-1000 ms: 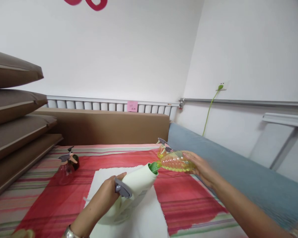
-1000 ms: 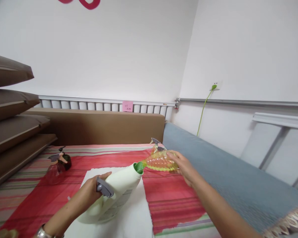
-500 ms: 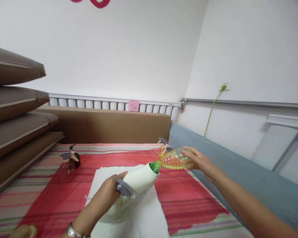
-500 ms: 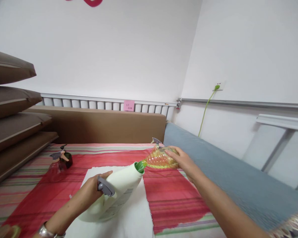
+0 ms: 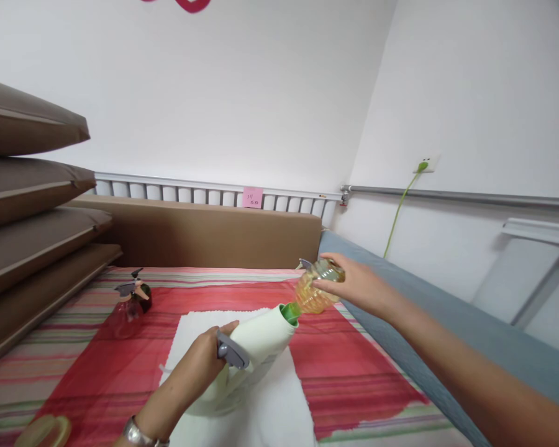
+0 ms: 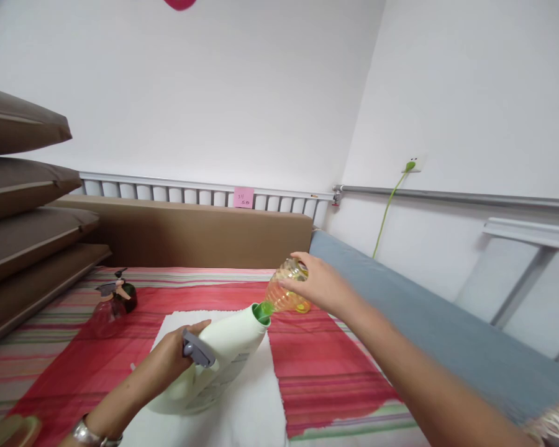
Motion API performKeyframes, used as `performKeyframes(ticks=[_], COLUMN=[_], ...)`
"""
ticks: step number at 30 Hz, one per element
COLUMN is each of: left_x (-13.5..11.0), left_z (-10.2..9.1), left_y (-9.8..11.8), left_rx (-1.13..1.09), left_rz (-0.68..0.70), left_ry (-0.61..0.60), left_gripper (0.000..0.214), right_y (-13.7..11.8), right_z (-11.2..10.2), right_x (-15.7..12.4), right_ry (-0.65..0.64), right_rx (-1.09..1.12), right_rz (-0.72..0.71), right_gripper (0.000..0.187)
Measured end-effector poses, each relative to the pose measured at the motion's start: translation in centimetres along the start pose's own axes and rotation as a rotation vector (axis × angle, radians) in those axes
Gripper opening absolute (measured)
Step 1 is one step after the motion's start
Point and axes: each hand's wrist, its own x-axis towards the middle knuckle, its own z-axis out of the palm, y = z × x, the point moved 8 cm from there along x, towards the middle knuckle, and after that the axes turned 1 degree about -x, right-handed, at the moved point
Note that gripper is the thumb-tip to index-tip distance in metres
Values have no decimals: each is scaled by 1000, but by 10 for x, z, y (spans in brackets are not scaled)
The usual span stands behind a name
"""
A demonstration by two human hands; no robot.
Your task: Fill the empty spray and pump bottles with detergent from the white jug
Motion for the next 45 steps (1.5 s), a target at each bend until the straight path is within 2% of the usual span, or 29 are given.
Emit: performKeyframes(ticks=[8, 12, 20, 29, 32, 40, 45], left_x=[-5, -8, -15, -17, -19, -25, -26], left_z=[-2, -5, -10, -11, -15, -19, -20], left_y=[-1, -10, -24, -15, -13, -15, -24], left_rx=[4, 63, 66, -44, -40, -65, -63], left_rz=[-5, -39, -73, -10, -6, -12, -32], left_ry=[-9, 27, 64, 20, 42, 46, 50], left_gripper=[63, 65, 67, 67, 65, 64, 65], right_y=[-74, -96, -96, -99, -100, -103, -99], right_z=[18, 26, 22, 20, 21, 21, 18], right_x=[-14, -23, -19, -19, -19, -19, -20], right_ry=[-68, -87, -70, -98, -114, -128, -155], right_rx=[-245, -294, -312, -342, -357, -327, -286], right_rz=[-289, -400, -366, -349, -333, -323, -311], right_gripper=[61, 57, 59, 59, 57, 56, 57])
